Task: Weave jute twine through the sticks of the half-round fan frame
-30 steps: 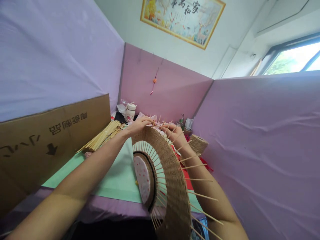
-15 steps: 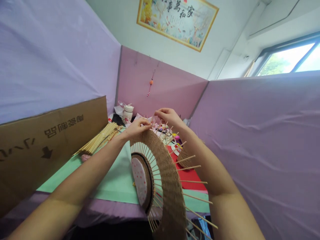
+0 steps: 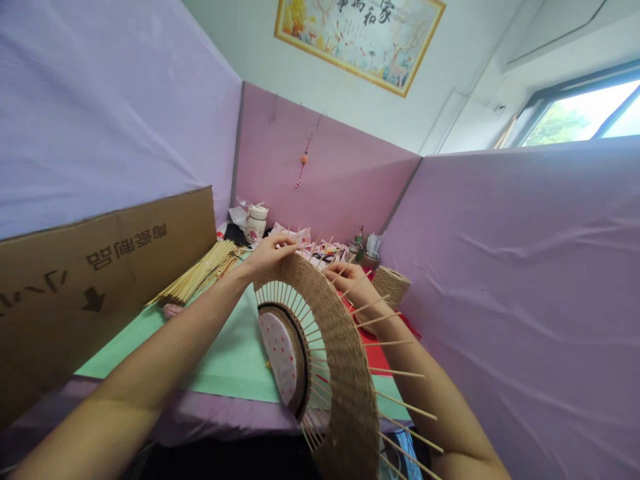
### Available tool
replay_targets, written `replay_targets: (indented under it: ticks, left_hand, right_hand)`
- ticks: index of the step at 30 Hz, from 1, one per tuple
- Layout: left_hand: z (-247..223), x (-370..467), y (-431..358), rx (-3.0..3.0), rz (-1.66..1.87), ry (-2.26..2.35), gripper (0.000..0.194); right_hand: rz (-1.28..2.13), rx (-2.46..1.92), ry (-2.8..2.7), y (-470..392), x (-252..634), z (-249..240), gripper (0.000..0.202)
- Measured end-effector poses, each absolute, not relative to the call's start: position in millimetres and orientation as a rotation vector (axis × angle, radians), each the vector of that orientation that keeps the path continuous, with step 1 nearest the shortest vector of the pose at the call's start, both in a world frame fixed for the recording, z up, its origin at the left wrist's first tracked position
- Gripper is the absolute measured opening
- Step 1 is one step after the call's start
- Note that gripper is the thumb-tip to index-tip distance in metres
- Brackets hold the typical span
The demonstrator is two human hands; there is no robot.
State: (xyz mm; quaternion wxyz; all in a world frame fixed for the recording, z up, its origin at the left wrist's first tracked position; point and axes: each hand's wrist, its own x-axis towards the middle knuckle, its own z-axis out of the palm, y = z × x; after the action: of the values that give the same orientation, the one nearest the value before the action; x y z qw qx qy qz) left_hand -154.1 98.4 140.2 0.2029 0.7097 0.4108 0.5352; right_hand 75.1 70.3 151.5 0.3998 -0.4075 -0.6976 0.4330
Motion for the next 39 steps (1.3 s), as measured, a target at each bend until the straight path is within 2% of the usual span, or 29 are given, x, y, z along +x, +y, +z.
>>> replay_targets:
  ticks: [4,7,9,11,15,19,24,32,39]
  left_hand:
    - [136.5,-148.8,92.2,1.977,1.573,1.198,0.016]
    - [130.4,-142.6,82.8,1.989,1.839,1.276,0.036]
    - [127.6,-138.6,75.0,2.062,1.896,1.219,0.035]
    - [126.9,-135.5,68.2,2.123,1.809,1.093,0.032]
    - [130.3,-132.4,64.0,2.09,1.598,0.979,0.042]
    - [134.2,-133.3,68.7,1.841,1.43,0.916,0.036]
    - [136.0,-134.8,74.0,1.699,1.565,0.877,0.02]
    - [137.2,-130.1,74.0,1.74,1.522,0.906,0.019]
    - [136.8,-131.3,76.4,1.746,1.506,0.889,0.022]
  right_hand:
    - [1.096,-1.005,-1.757,51.3,67.9,150.1,0.04]
    - [1.047,-0.997,-1.755,46.0,65.1,152.9,0.038]
    - [1.023,-0.986,-1.762,44.0,64.2,152.8,0.037]
    - [1.004,-0.969,-1.769,41.6,63.2,151.4,0.036]
    - [0.999,-0.95,-1.781,36.3,61.7,149.6,0.034]
    - [0.89,-0.964,-1.856,36.5,69.4,155.2,0.034]
    - [0.721,-1.066,-1.903,45.8,90.2,181.3,0.034]
    - [0.688,-1.052,-1.955,50.9,70.4,243.1,0.03]
    - [0.46,-0.876,-2.106,43.6,59.5,252.9,0.028]
